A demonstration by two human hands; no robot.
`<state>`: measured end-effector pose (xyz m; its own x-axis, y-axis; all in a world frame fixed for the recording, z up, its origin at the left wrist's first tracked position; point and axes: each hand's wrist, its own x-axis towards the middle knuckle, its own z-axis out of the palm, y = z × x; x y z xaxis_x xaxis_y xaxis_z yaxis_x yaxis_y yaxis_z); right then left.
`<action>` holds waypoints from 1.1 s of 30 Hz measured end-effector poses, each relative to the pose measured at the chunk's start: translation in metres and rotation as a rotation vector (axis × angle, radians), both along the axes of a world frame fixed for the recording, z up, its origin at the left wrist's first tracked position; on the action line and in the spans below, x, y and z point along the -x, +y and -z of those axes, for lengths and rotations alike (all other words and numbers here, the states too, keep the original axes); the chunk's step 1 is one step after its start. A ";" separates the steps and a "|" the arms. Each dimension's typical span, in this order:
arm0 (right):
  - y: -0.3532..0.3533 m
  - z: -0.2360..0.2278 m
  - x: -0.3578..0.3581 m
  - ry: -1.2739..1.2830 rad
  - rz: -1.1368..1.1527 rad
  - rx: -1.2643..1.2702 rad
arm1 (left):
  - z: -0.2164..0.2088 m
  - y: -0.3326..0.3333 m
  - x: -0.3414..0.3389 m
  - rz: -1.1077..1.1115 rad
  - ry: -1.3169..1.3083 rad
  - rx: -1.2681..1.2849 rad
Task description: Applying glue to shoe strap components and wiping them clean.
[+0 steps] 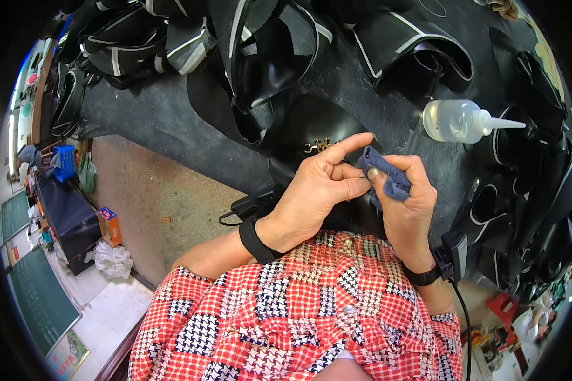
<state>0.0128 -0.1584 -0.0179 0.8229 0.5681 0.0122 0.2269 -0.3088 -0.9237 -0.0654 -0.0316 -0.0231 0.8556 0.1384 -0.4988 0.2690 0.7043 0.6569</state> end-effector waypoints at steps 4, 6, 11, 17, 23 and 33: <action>0.001 0.011 0.001 -0.089 0.115 0.013 | -0.005 -0.004 -0.003 0.025 0.033 0.034; 0.005 0.012 0.002 0.073 0.226 -0.084 | -0.008 -0.003 -0.002 0.006 0.061 0.048; -0.015 -0.003 -0.027 0.826 0.217 -0.319 | -0.003 0.000 0.005 -0.014 0.125 0.068; -0.012 0.011 -0.018 0.403 -0.251 -0.186 | 0.005 -0.008 0.008 -0.104 0.013 0.279; -0.004 0.005 -0.005 0.060 -0.115 -0.020 | 0.002 -0.001 0.007 -0.059 -0.004 0.188; -0.008 0.005 -0.027 0.753 0.138 -0.393 | 0.004 0.002 0.004 -0.052 0.007 0.220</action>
<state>0.0398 -0.1669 -0.0226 0.7522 0.5311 -0.3900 -0.5052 0.0850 -0.8588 -0.0695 -0.0296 -0.0275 0.8463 0.0699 -0.5281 0.2325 0.8435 0.4842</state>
